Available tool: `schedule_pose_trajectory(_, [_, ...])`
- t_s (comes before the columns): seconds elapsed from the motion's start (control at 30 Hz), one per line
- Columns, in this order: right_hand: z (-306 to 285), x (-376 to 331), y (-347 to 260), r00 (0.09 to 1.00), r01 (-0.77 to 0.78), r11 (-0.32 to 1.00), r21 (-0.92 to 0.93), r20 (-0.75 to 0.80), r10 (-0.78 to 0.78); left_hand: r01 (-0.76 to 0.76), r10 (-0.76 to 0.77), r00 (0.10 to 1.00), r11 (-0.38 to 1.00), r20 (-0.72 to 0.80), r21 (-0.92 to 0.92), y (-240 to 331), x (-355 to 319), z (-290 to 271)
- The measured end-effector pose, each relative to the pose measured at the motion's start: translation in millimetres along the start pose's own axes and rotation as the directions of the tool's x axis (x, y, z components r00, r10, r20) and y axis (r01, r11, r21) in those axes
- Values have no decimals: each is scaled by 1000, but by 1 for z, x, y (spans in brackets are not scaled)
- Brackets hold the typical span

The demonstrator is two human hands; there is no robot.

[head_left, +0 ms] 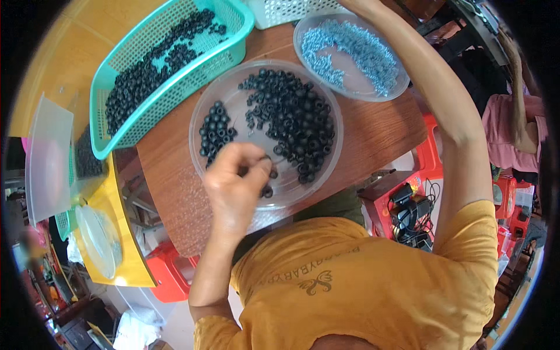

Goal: The person assembles plastic cord stoppers by fitting small parts into them by hand and setting them aside on a tray.

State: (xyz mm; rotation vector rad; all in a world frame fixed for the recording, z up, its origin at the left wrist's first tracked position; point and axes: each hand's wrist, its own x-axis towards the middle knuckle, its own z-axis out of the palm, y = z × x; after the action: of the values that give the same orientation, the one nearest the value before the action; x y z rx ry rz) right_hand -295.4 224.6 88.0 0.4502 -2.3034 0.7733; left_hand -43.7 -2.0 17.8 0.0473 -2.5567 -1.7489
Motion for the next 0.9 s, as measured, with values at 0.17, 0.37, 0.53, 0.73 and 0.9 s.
schedule_pose_trajectory(0.17, [-4,-106,-52,943,146,878,457,203,-262,222,-236,968,646,86,-730,-14,-1,-15])
schedule_pose_trajectory(0.37, [-21,-184,-118,935,29,799,600,266,-234,289,-224,952,425,210,-858,-13,-9,-8])
schedule_pose_trajectory(0.53, [-15,-201,-129,943,148,796,587,158,-291,211,-234,964,392,125,-895,-15,-14,-3])
schedule_pose_trajectory(0.73, [-12,-201,-136,943,184,788,587,120,-310,192,-211,970,337,125,-922,-24,-19,-2])
schedule_pose_trajectory(0.9, [-13,-199,-136,942,156,792,590,153,-299,244,-239,956,320,171,-915,-19,-22,-3])
